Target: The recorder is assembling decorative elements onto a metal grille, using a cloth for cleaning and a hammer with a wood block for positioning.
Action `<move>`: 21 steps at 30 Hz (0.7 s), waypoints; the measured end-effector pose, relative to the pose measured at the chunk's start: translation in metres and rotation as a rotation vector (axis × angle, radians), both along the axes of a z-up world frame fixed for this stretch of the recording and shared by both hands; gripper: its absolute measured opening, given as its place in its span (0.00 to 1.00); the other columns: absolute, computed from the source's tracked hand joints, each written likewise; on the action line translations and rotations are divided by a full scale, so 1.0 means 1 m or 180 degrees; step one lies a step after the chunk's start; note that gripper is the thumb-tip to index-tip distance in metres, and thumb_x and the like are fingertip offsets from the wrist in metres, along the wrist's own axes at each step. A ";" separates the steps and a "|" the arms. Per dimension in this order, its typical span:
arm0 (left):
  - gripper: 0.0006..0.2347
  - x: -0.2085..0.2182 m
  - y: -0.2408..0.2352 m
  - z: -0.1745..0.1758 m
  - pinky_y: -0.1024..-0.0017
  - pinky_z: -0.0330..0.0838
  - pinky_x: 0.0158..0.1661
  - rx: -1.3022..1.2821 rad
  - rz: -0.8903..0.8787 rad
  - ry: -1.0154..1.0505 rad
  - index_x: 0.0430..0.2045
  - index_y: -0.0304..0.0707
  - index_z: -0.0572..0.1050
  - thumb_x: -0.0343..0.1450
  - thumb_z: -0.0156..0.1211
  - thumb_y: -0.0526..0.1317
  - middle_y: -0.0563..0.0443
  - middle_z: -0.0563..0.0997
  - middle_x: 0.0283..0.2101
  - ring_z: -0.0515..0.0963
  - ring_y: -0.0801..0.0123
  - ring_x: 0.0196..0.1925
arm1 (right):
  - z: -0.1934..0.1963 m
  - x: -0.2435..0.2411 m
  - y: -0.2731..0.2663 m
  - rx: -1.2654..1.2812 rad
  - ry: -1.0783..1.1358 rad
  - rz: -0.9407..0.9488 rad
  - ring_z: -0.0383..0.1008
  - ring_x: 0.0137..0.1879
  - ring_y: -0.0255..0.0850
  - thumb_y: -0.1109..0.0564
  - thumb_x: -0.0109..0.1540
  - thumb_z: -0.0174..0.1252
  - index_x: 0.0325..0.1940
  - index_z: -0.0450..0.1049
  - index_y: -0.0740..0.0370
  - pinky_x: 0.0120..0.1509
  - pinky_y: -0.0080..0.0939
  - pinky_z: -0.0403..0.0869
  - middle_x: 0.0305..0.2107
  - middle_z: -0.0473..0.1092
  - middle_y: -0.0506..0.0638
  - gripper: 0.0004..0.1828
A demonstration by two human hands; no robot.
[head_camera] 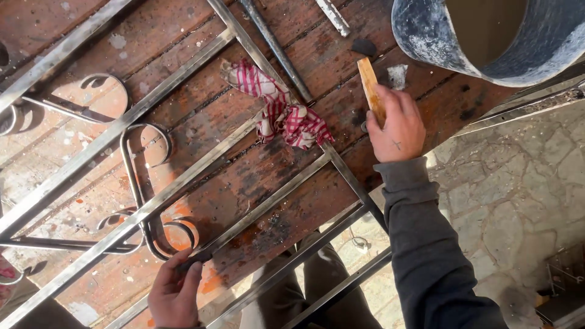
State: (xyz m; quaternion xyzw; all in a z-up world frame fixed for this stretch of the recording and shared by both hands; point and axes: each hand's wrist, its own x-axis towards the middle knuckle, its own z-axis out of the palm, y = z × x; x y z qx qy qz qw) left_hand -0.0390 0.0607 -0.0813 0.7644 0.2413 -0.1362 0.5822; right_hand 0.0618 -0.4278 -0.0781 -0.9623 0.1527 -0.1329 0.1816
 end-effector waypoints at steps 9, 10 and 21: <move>0.12 0.008 -0.114 0.014 0.78 0.73 0.33 -0.2120 0.0287 0.0597 0.49 0.30 0.77 0.72 0.61 0.31 0.51 0.83 0.36 0.76 0.77 0.29 | 0.070 -0.088 0.052 0.4541 0.0183 -0.0244 0.77 0.49 0.43 0.61 0.63 0.53 0.68 0.65 0.66 0.54 0.45 0.78 0.52 0.74 0.61 0.27; 0.12 0.011 -0.120 0.016 0.78 0.73 0.33 -0.2098 0.0343 0.0615 0.49 0.30 0.77 0.72 0.61 0.31 0.51 0.83 0.36 0.76 0.77 0.29 | 0.068 -0.097 0.071 0.4563 0.0244 -0.0232 0.77 0.49 0.43 0.61 0.63 0.53 0.68 0.65 0.66 0.54 0.45 0.78 0.52 0.74 0.61 0.27; 0.15 0.033 -0.139 0.026 0.82 0.71 0.40 -0.2735 0.0600 0.0094 0.61 0.30 0.76 0.80 0.52 0.36 0.54 0.83 0.42 0.76 0.82 0.39 | 0.043 -0.129 0.211 0.5886 0.1054 -0.0353 0.75 0.48 0.43 0.55 0.66 0.57 0.64 0.64 0.68 0.52 0.41 0.76 0.49 0.72 0.59 0.25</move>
